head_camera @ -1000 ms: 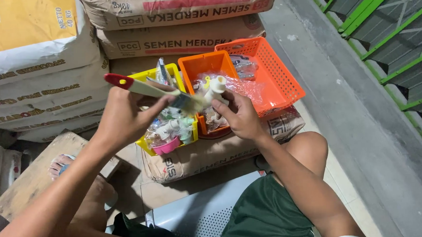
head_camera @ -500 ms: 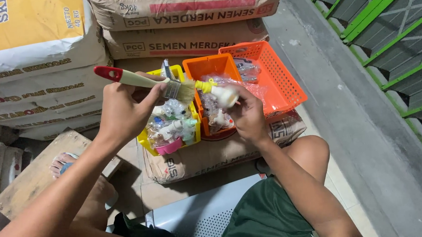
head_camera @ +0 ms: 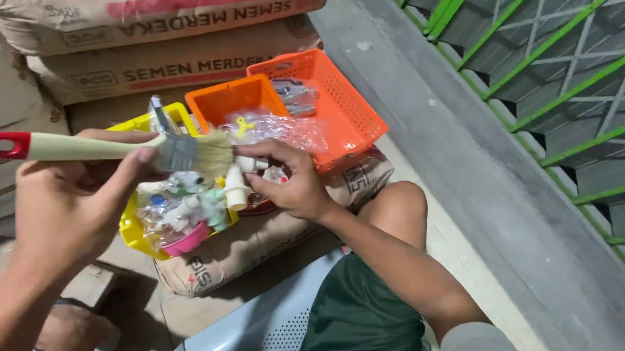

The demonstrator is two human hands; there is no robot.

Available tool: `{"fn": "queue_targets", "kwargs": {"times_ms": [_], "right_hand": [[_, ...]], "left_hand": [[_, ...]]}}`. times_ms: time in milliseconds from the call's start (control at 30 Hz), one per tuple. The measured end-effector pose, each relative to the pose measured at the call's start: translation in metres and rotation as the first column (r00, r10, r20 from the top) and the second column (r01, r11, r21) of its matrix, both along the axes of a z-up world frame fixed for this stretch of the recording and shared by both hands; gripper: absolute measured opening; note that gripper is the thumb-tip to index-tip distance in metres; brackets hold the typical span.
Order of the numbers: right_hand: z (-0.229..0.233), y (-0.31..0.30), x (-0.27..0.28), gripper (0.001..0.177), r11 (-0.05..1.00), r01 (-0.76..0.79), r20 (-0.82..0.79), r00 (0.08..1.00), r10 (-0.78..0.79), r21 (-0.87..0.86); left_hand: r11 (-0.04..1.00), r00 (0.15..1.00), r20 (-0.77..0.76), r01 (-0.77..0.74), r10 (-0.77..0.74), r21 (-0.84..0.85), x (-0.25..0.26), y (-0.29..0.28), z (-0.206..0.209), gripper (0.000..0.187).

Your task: Removing small plastic valves from packaging and cleaning them with a paintbrush

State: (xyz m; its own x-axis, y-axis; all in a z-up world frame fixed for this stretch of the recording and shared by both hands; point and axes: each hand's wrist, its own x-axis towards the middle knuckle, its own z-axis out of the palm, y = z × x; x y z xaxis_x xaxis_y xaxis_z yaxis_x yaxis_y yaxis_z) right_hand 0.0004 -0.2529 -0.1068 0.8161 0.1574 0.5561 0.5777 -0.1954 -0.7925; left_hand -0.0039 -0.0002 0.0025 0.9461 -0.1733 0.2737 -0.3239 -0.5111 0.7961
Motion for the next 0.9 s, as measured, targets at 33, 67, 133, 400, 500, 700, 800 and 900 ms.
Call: {"fn": "queue_targets", "kwargs": {"times_ms": [33, 67, 133, 400, 500, 700, 800, 900], "right_hand": [[0.0, -0.002, -0.001, 0.031, 1.0, -0.004, -0.001, 1.0, 0.004, 0.004], [0.0, -0.002, -0.001, 0.032, 0.999, -0.016, 0.002, 1.0, 0.015, 0.032], [0.0, -0.001, -0.003, 0.032, 0.997, -0.051, 0.002, 0.999, 0.051, 0.066], [-0.003, -0.001, -0.001, 0.031, 0.996, -0.041, -0.034, 0.998, 0.043, 0.082], [-0.003, -0.006, -0.001, 0.037, 0.997, -0.077, -0.053, 0.996, 0.076, -0.015], [-0.015, -0.009, 0.012, 0.033, 0.992, -0.099, -0.122, 0.987, 0.107, 0.076], [0.005, -0.009, 0.008, 0.03, 0.904, -0.409, -0.15, 0.893, 0.424, 0.122], [0.0, 0.002, 0.001, 0.027, 0.924, -0.306, -0.222, 0.908, 0.355, 0.228]], "left_hand": [[1.0, 1.0, -0.001, -0.004, 0.004, 0.004, 0.002, -0.001, 0.002, 0.019], [0.999, 0.999, 0.023, 0.026, -0.027, 0.046, 0.005, -0.001, 0.005, 0.022], [0.995, 0.999, 0.04, 0.032, -0.036, 0.094, 0.005, 0.002, 0.005, 0.026], [0.98, 0.95, 0.255, 0.147, -0.178, 0.137, 0.01, 0.001, -0.003, 0.027], [0.992, 0.985, 0.115, 0.13, -0.129, 0.005, 0.014, 0.002, -0.009, 0.025], [0.976, 0.978, -0.095, 0.172, -0.186, -0.136, 0.008, -0.002, -0.001, 0.023], [0.974, 0.965, -0.196, 0.139, -0.173, -0.177, 0.011, -0.003, -0.005, 0.023], [0.945, 0.945, -0.208, 0.194, -0.252, -0.263, 0.009, -0.007, -0.023, 0.029]]}}
